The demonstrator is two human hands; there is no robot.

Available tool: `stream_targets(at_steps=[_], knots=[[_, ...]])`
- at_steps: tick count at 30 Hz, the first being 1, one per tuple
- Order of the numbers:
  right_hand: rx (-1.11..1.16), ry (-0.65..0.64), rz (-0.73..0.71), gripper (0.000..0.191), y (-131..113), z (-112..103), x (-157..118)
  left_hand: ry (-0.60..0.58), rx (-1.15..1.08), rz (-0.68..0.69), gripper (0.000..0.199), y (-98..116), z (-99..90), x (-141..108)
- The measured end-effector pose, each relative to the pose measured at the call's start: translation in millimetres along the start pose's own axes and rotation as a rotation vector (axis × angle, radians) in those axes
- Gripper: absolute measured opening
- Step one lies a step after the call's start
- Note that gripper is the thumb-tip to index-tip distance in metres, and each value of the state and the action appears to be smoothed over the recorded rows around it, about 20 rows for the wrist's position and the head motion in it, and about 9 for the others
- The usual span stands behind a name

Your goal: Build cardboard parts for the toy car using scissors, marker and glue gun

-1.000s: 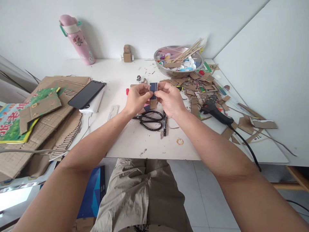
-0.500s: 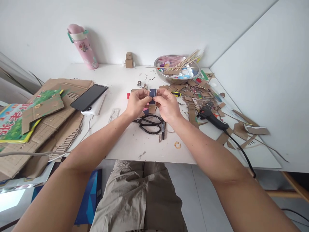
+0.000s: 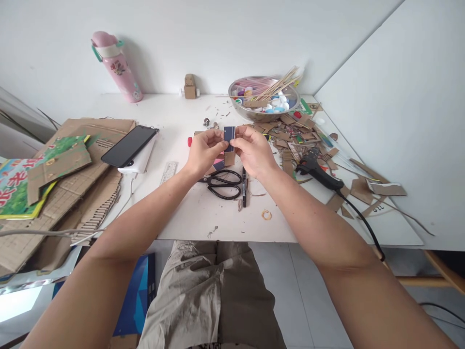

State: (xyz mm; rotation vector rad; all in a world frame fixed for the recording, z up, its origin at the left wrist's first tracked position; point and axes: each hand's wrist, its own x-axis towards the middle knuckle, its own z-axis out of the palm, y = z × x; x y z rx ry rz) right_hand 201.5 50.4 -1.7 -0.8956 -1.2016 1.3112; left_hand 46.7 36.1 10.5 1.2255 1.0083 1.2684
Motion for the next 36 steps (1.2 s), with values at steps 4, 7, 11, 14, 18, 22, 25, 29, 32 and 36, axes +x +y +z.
stream_targets(at_steps=[4, 7, 11, 14, 18, 22, 25, 29, 32, 36], knots=[[0.021, -0.009, 0.001, 0.017, 0, 0, -1, -0.011, -0.018, 0.029, 0.016, -2, -1.0, 2], [0.01, -0.005, -0.009, 0.018, 4, -1, 0, 0.002, -0.031, 0.04, 0.016, -6, -0.4, 2], [-0.021, 0.002, -0.015, 0.018, 10, -3, 3, 0.021, -0.018, 0.035, 0.018, -9, 0.2, 3], [-0.031, 0.011, -0.023, 0.02, 14, -3, 4, 0.032, -0.017, 0.033, 0.018, -9, 0.4, 2], [-0.001, 0.047, -0.013, 0.019, 16, 2, 2, 0.052, -0.034, 0.023, 0.018, -9, 1.3, 2], [0.027, 0.056, 0.009, 0.018, 16, 6, 1, 0.079, -0.056, -0.003, 0.017, -8, 3.1, 1], [0.025, 0.061, 0.027, 0.018, 15, 7, 0, 0.098, -0.083, -0.043, 0.019, -7, 5.2, -1], [0.041, 0.113, 0.044, 0.02, 12, 8, -1, 0.119, -0.144, -0.158, 0.029, -5, 8.1, -3], [0.059, 0.145, 0.049, 0.021, 10, 7, 0, 0.093, -0.184, -0.239, 0.034, -4, 8.0, -3], [0.034, 0.166, 0.022, 0.018, 10, 2, 2, -0.085, -0.215, -0.301, 0.024, -6, 6.0, -2]])
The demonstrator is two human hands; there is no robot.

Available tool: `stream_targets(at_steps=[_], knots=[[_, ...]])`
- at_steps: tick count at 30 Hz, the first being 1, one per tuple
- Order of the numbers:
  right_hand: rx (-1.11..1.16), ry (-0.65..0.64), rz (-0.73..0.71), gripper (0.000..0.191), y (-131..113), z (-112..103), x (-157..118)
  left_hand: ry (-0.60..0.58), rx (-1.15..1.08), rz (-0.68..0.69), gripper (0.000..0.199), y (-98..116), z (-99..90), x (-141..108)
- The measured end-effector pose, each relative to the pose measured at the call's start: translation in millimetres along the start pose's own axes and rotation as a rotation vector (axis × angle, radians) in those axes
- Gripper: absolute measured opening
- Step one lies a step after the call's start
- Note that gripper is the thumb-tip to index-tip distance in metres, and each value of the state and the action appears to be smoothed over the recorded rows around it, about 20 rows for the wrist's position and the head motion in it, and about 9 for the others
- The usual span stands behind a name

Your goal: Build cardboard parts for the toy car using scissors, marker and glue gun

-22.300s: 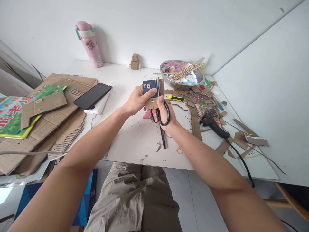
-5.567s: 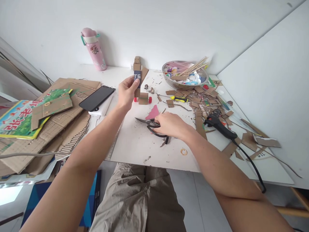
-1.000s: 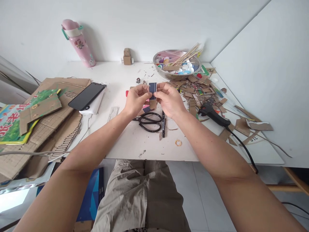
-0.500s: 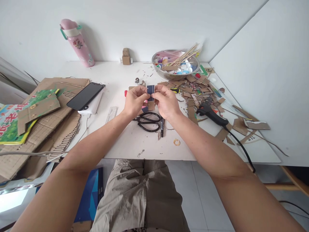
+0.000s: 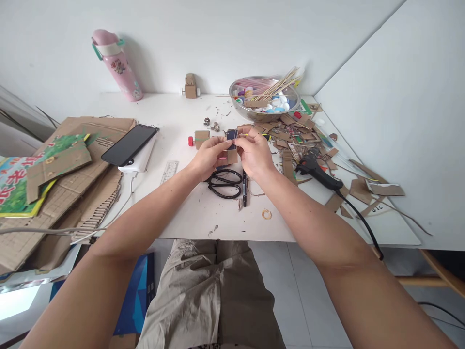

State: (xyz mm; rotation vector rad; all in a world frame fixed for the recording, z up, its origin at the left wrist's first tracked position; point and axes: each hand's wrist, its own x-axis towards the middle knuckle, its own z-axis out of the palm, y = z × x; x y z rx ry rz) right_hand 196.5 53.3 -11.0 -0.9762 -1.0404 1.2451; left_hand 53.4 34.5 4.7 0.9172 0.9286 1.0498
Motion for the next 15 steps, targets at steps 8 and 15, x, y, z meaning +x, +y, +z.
stream_targets(at_steps=[8, 15], knots=[[-0.299, -0.054, -0.217, 0.015, -2, -6, -3, -0.081, 0.012, 0.022, 0.058, -15, 5.5, 9], [-0.406, -0.114, -0.332, 0.012, -7, -3, -11, -0.105, -0.067, -0.009, 0.046, -9, 7.2, 6]])
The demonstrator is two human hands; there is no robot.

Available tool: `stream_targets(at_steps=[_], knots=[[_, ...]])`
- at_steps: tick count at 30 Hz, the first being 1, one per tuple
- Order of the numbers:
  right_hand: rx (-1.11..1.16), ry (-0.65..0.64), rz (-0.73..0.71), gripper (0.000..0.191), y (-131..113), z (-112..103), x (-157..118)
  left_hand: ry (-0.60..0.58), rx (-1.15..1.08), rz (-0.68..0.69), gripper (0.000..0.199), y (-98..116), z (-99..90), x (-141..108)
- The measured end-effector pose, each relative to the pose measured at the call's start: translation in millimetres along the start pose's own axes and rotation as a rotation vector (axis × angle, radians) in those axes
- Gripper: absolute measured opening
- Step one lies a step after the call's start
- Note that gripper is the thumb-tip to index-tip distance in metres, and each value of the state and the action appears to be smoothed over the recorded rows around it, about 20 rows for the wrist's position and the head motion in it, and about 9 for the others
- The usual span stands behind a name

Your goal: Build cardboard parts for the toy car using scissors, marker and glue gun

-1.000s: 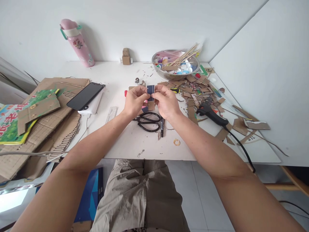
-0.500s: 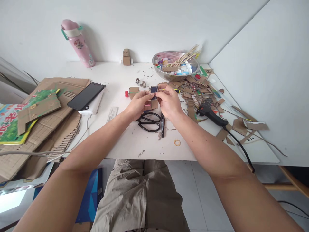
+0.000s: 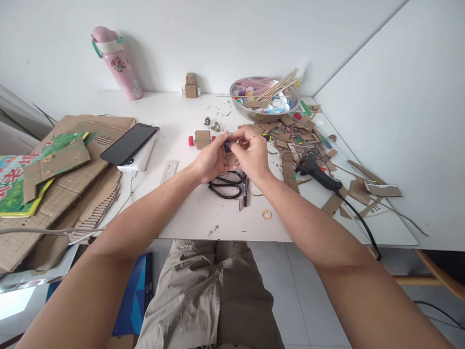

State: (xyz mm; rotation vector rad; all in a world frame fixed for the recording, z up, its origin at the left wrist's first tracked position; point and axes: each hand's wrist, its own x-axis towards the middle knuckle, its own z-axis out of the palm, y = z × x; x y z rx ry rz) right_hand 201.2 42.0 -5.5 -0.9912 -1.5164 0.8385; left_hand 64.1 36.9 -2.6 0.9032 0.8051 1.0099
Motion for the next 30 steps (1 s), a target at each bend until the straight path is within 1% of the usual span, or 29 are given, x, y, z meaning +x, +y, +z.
stream_targets(at_steps=[4, 8, 12, 14, 16, 18, 21, 23, 25, 27, 30], knots=[[0.118, -0.061, 0.059, 0.01, 0, 0, 2, 0.025, -0.03, -0.022, 0.029, 11, -1.8, -3], [0.203, -0.097, 0.07, 0.009, 5, -2, 7, -0.05, 0.034, 0.017, 0.031, 17, -6.7, -5], [0.141, -0.126, 0.04, 0.026, 8, -7, 9, -0.134, 0.114, 0.1, 0.032, 18, -12.1, -5], [0.118, -0.132, 0.007, 0.035, 7, -11, 10, -0.149, 0.158, 0.147, 0.032, 18, -13.9, -4], [0.124, -0.144, -0.009, 0.04, 6, -14, 11, -0.151, 0.211, 0.193, 0.033, 17, -14.5, -4], [0.135, -0.16, 0.002, 0.04, 5, -17, 13, -0.15, 0.263, 0.227, 0.034, 16, -14.0, -3], [0.115, -0.173, 0.021, 0.041, 1, -21, 15, -0.123, 0.296, 0.239, 0.038, 13, -11.4, -2], [0.077, -0.194, 0.009, 0.049, -2, -23, 17, -0.093, 0.307, 0.25, 0.044, 12, -9.3, -2], [0.039, -0.252, -0.007, 0.063, -5, -24, 18, -0.085, 0.338, 0.28, 0.051, 12, -7.6, -3], [0.017, -0.33, -0.018, 0.076, -7, -25, 18, -0.112, 0.383, 0.315, 0.056, 14, -6.8, -4], [-0.017, -0.429, -0.039, 0.084, -7, -27, 17, -0.184, 0.429, 0.323, 0.059, 16, -7.0, -7]])
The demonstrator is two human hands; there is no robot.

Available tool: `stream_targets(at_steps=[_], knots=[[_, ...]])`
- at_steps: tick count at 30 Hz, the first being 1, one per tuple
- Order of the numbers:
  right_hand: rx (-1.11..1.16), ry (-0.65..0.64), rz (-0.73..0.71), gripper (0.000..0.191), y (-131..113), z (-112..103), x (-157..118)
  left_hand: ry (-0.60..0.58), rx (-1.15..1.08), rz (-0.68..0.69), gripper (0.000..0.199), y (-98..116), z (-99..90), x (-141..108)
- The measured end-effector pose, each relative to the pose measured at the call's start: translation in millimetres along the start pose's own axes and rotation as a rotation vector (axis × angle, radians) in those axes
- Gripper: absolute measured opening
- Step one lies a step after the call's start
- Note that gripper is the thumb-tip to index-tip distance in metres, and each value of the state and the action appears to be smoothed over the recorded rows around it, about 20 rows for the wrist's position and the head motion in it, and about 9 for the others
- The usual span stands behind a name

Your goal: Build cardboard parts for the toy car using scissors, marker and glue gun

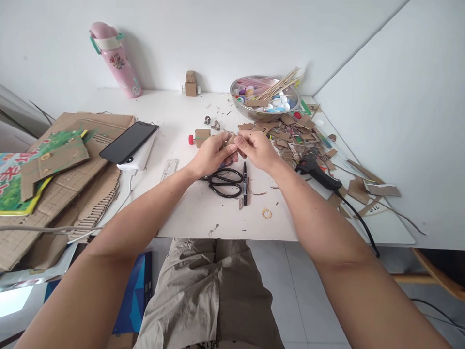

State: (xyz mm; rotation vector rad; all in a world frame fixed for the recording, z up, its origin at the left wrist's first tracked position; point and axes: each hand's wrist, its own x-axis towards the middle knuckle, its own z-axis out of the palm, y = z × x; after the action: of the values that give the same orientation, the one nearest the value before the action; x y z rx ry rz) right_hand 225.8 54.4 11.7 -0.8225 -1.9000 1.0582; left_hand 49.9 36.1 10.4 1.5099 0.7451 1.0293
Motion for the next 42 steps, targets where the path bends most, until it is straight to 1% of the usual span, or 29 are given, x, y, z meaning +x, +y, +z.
stream_targets(at_steps=[2, 6, 8, 11, 13, 15, 17, 19, 22, 25, 27, 30, 32, 35, 37, 39, 42], knots=[[-0.076, -0.024, -0.009, 0.085, 1, -2, -2, -0.034, 0.017, -0.011, 0.059, 1, -0.8, -1], [-0.223, 0.029, -0.032, 0.084, 4, -7, -3, -0.057, 0.039, -0.032, 0.055, 2, -2.8, -2], [-0.222, 0.052, -0.026, 0.083, 4, -7, -3, -0.064, 0.031, -0.05, 0.051, 4, -4.1, -2], [-0.158, 0.065, -0.022, 0.085, 4, -2, -2, -0.075, 0.023, -0.101, 0.048, 7, -6.1, -2], [-0.099, 0.089, -0.037, 0.087, 4, 2, -2, -0.039, -0.004, -0.137, 0.046, 8, -7.8, -1], [-0.033, 0.14, -0.042, 0.087, 6, 4, 0, 0.052, -0.056, -0.154, 0.046, 7, -10.0, 0], [0.034, 0.189, -0.009, 0.086, 10, 4, 1, 0.134, -0.086, -0.147, 0.044, 5, -12.9, 2], [0.087, 0.214, 0.056, 0.085, 15, 3, 3, 0.165, -0.066, -0.126, 0.039, 4, -16.1, 3], [0.137, 0.243, 0.148, 0.082, 22, 1, 5, 0.17, 0.034, -0.075, 0.033, 3, -20.3, 4], [0.166, 0.232, 0.149, 0.073, 23, -1, 5, 0.207, 0.135, -0.04, 0.032, 2, -22.9, 5], [0.167, 0.197, 0.126, 0.059, 21, 0, 4, 0.256, 0.159, -0.042, 0.031, 0, -23.8, 6], [0.183, 0.166, 0.146, 0.036, 17, 2, 3, 0.32, 0.117, -0.039, 0.034, -4, -23.3, 7], [0.195, 0.193, 0.182, 0.024, 16, 5, 3, 0.327, 0.045, -0.032, 0.033, -6, -21.7, 7], [0.202, 0.277, 0.214, 0.019, 16, 11, 5, 0.307, -0.069, -0.042, 0.024, -10, -19.1, 7], [0.206, 0.319, 0.218, 0.018, 17, 15, 6, 0.309, -0.113, -0.053, 0.023, -12, -18.1, 7], [0.212, 0.333, 0.221, 0.017, 18, 18, 6, 0.317, -0.129, -0.047, 0.024, -15, -17.9, 7], [0.196, 0.314, 0.197, 0.017, 20, 19, 6, 0.326, -0.107, 0.003, 0.023, -19, -18.4, 7]])
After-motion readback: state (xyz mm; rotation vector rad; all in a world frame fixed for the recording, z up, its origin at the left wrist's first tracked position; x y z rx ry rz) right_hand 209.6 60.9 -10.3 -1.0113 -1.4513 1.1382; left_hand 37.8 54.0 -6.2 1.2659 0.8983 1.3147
